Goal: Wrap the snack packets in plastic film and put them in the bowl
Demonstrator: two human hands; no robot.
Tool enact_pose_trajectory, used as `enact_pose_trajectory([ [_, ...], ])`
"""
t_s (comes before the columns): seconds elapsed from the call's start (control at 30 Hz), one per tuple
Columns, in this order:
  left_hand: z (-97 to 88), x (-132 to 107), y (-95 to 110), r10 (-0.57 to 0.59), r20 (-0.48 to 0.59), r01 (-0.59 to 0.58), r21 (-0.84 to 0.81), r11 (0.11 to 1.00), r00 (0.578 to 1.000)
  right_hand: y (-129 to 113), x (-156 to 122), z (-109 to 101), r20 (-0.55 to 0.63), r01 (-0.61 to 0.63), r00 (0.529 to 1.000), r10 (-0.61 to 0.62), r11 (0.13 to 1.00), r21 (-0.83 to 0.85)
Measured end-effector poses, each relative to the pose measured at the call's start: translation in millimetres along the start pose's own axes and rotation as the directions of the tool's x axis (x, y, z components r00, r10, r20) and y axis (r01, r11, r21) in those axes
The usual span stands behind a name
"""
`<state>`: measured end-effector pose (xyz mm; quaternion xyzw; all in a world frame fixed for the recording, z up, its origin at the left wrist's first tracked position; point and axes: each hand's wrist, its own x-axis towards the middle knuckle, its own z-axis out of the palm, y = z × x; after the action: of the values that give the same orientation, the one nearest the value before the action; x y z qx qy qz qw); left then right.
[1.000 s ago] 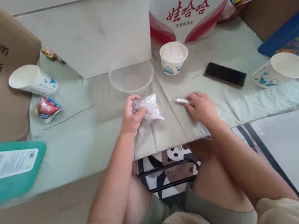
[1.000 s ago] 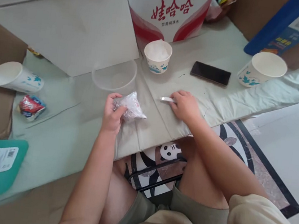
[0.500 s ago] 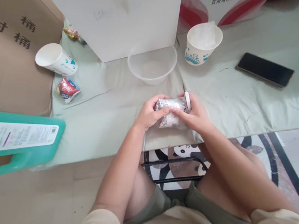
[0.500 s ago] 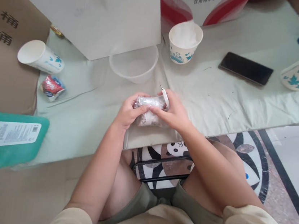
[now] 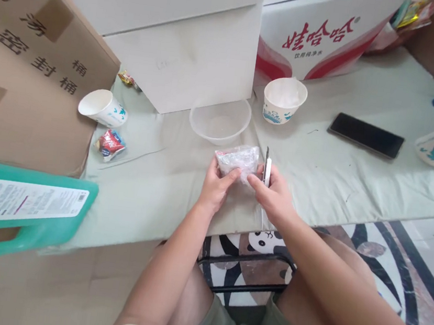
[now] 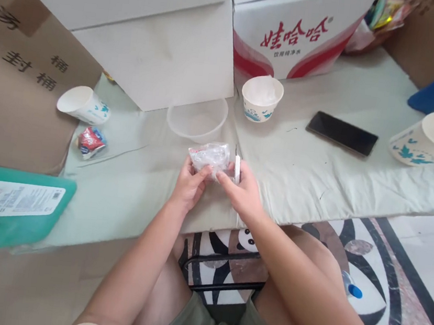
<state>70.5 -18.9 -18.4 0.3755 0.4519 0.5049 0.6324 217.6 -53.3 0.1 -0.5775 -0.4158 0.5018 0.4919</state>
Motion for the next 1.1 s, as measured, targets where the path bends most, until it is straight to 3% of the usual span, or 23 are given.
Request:
enact_pose_trajectory([
  [0.1, -5.6, 3.5, 8.1, 0.035, -0.033, -0.030, 0.134, 0.991, 0.999, -2.7, -0.4, -3.5, -0.056, 0.033, 0.998, -0.034, 0.999, -0.020],
  [0.23, -14.1, 6.1, 15.4, 0.091, 0.040, -0.099, 0.381, 0.919, 0.995, -5.3, 6.1, -4.2, -0.010, 0.048, 0.999, -0.050, 0.989, -0.142],
  [0.4, -19.0, 5.7, 18.6, 0.238, -0.060, -0.143, 0.651, 0.745, 0.969, -4.8, 10.4, -5.0, -0.040, -0.054, 0.998, 0.046, 0.974, -0.219],
  [0.5, -21.1, 6.0, 18.6, 0.350, -0.011, -0.222, 0.756, 0.615, 0.937, -4.8, 7.9, -5.8, -0.027, -0.060, 0.998, 0.056, 0.984, -0.165],
  [0.57, -22.1, 6.2, 16.5, 0.340, 0.035, -0.240, 0.775, 0.584, 0.940, -4.7, 5.9, -3.9, 0.045, -0.057, 0.997, 0.062, 0.992, -0.109],
  [0.7, -23.0, 5.5, 10.8, 0.272, 0.117, -0.261, 0.764, 0.590, 0.955, -2.0, 5.4, 1.5, 0.191, -0.037, 0.981, 0.031, 0.999, 0.028],
  [0.87, -23.8, 4.0, 10.7, 0.261, 0.118, -0.266, 0.709, 0.654, 0.958, 0.4, 10.0, 0.1, 0.161, -0.066, 0.985, 0.063, 0.998, 0.009],
  [1.0, -25.1, 5.5, 13.9, 0.245, 0.170, -0.296, 0.643, 0.707, 0.955, -4.1, 11.6, 1.4, 0.245, -0.108, 0.964, 0.106, 0.994, -0.005],
  [1.1, -25.4, 8.0, 13.8, 0.201, 0.120, -0.233, 0.583, 0.778, 0.972, -7.3, 11.5, 2.1, 0.276, -0.142, 0.950, 0.143, 0.990, -0.026],
])
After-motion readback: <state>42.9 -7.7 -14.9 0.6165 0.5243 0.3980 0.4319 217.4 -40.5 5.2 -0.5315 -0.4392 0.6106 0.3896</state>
